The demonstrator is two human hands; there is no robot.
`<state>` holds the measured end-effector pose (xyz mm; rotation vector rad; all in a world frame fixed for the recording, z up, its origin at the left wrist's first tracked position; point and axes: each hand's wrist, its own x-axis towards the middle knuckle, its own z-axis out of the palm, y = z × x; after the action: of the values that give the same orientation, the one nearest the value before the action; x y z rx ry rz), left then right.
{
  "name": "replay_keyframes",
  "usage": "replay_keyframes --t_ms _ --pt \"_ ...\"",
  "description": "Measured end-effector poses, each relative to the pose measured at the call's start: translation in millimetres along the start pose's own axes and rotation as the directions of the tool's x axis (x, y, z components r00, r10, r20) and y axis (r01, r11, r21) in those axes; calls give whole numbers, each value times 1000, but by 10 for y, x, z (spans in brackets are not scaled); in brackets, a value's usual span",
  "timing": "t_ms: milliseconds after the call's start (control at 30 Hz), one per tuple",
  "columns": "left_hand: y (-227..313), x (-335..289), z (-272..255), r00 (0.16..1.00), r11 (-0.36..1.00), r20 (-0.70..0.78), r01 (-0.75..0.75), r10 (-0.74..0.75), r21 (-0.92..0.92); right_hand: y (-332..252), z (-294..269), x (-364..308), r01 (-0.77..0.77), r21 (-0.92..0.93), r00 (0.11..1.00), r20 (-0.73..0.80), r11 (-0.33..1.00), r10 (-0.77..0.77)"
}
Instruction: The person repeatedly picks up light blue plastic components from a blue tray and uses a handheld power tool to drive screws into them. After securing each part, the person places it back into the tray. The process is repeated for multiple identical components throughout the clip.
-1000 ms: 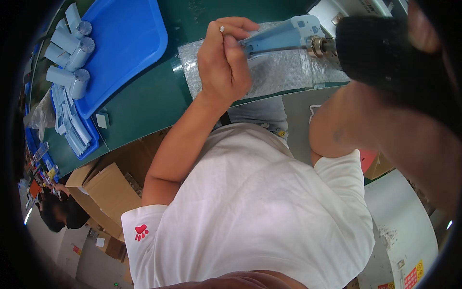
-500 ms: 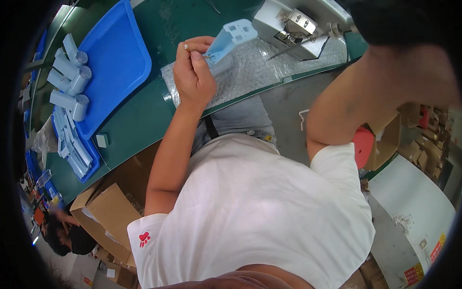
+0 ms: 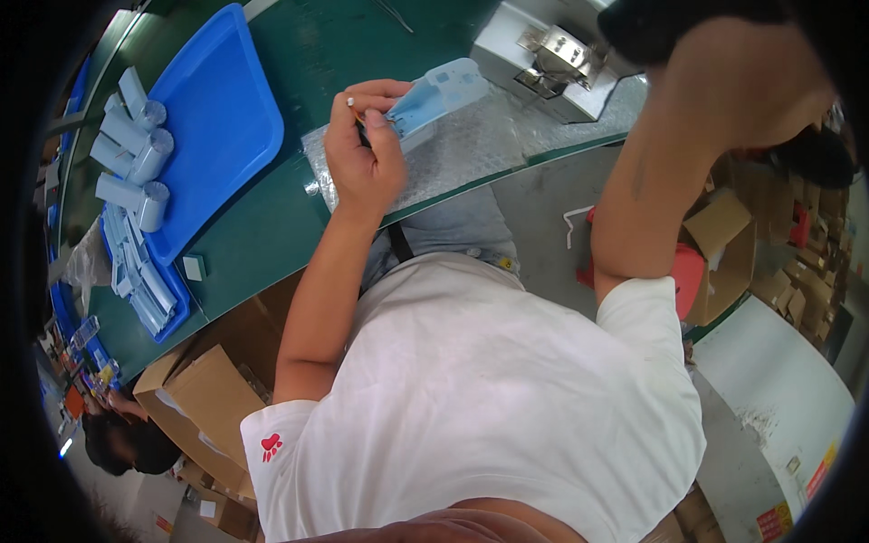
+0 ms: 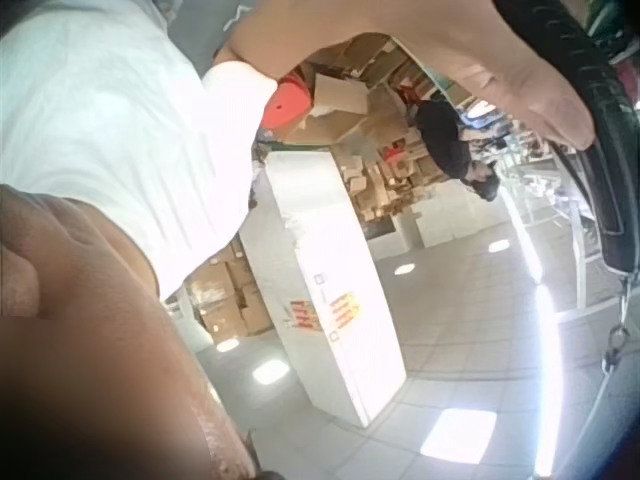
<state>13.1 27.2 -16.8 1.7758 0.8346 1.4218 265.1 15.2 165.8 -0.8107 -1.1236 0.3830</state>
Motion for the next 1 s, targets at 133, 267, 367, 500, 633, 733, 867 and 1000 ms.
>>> replay_keyframes --t_ms 133,267,367,500,633,733,867,1000 --pt "42 -5 -5 1000 1000 26 1 -1 22 -86 -13 -266 -23 137 999 25 990 20" --pt "42 -9 -3 1000 999 17 -19 18 37 -125 82 -372 -27 187 999 32 982 22" --pt "17 -11 5 999 998 1 -50 50 47 -77 158 -389 -42 196 998 54 980 32" --pt "24 -19 16 999 998 -6 -32 33 60 22 271 -417 -66 202 996 74 977 52" --pt "27 -14 24 1000 997 -14 -25 26 67 69 322 -434 -81 209 994 86 975 64" --pt "30 -12 18 1000 997 -12 -12 13 74 93 351 -446 -86 214 994 87 973 69" --pt "28 -13 16 1000 998 -19 -2 3 58 114 383 -462 -91 224 993 91 970 72" --pt "21 -15 21 1000 998 -19 -3 4 57 137 405 -493 -95 231 993 96 968 75"
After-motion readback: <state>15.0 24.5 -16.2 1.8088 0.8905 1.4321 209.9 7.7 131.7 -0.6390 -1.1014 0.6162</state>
